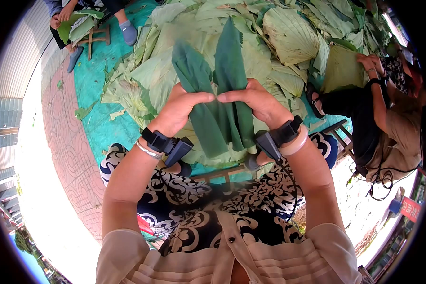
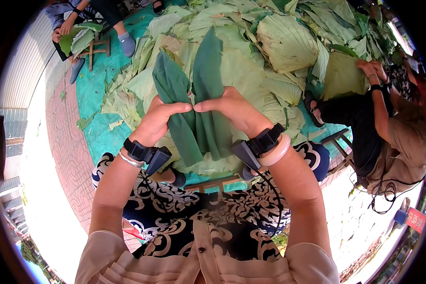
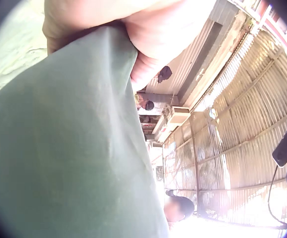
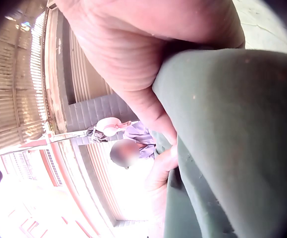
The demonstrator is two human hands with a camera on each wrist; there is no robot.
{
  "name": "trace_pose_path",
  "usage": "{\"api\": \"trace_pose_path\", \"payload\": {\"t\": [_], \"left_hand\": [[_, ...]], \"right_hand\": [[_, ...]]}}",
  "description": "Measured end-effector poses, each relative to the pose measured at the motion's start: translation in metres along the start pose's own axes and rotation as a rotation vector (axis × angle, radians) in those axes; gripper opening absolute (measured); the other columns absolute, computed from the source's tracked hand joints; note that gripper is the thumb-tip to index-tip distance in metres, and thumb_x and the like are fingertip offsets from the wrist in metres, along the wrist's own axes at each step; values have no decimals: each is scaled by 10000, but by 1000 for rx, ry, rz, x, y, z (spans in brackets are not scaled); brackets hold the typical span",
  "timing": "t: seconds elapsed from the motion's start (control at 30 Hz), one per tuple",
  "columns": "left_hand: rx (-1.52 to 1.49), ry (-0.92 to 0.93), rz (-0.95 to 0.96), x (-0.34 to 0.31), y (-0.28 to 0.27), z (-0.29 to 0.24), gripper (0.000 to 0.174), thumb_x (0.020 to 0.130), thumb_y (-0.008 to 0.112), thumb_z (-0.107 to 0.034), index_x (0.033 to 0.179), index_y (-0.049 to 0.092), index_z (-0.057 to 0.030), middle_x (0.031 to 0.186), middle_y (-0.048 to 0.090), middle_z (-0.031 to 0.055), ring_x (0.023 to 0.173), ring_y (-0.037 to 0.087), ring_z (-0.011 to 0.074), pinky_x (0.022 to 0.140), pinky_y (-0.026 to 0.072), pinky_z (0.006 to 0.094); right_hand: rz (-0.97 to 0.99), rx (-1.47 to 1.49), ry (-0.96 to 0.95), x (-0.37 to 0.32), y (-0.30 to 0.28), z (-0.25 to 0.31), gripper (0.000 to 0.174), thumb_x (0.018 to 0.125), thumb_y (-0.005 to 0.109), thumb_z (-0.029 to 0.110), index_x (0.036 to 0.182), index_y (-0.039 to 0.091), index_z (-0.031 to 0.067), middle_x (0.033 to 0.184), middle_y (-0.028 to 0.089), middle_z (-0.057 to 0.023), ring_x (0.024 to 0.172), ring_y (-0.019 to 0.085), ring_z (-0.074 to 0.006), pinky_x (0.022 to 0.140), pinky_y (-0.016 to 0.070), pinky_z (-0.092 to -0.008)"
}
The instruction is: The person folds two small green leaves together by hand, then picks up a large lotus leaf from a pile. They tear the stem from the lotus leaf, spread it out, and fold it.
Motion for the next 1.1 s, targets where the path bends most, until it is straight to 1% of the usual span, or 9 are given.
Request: {"api": "trace_pose_path", "payload": {"t": [0.13, 0.27, 0.43, 0.67, 0.77, 0.83, 1.1], "left_hand": [[74, -2, 3, -4, 5, -5, 271, 831, 715, -33, 1094, 650, -23, 986, 672, 23, 912, 639, 122, 835, 500, 289], [81, 7, 31, -5, 7, -7, 270, 827, 711, -19, 1091, 652, -16, 988, 675, 28, 909, 642, 128, 829, 508, 293], [72, -15, 19, -5, 8, -7, 309, 820, 713, -6, 1121, 644, -9, 1006, 674, 37, 928, 644, 135, 839, 510, 297], [27, -31, 21, -4, 6, -3, 351, 819, 722, -19, 1158, 635, -9, 1041, 667, 35, 960, 640, 139, 856, 508, 302], [-2, -24, 14, -3, 6, -2, 323, 823, 710, -36, 1136, 637, -1, 1022, 660, 37, 943, 642, 138, 838, 508, 297], [-18, -22, 6, -4, 7, -3, 332, 826, 712, -40, 1146, 632, -2, 1034, 659, 35, 949, 640, 138, 843, 507, 299], [-52, -9, 21, -2, 7, -3, 355, 830, 716, -45, 1171, 619, -16, 1072, 656, 35, 969, 631, 138, 874, 500, 299]], "right_hand": [[2, -91, 66, 3, -1, -5, 433, 773, 807, 91, 1168, 672, -25, 1043, 723, -89, 924, 683, -167, 867, 526, -296], [31, -84, 35, 4, -2, -6, 448, 764, 804, 91, 1173, 669, -33, 1047, 721, -92, 943, 678, -170, 879, 520, -296], [27, -96, 18, 4, -2, -6, 445, 756, 777, 63, 1174, 665, -37, 1042, 719, -89, 936, 671, -168, 883, 513, -289], [17, -55, 5, 3, -1, -5, 468, 760, 762, 63, 1209, 658, -16, 1068, 708, -86, 961, 662, -168, 903, 499, -289], [13, -46, -3, 2, -1, -4, 475, 764, 757, 62, 1223, 657, -9, 1074, 706, -86, 968, 662, -168, 906, 498, -289], [1, -36, -13, 2, -1, -3, 477, 766, 753, 59, 1229, 657, -8, 1069, 708, -85, 966, 663, -168, 906, 498, -290], [18, 37, 28, 1, -3, -4, 448, 797, 749, 65, 1232, 661, 0, 1069, 714, -68, 952, 668, -147, 900, 504, -290]]}}
Point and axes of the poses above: each hand's wrist, its own x-axis towards the middle knuckle, its own y-axis out of the palm, z = x × y, the point moved 5 cm from there along x, towards the middle knuckle
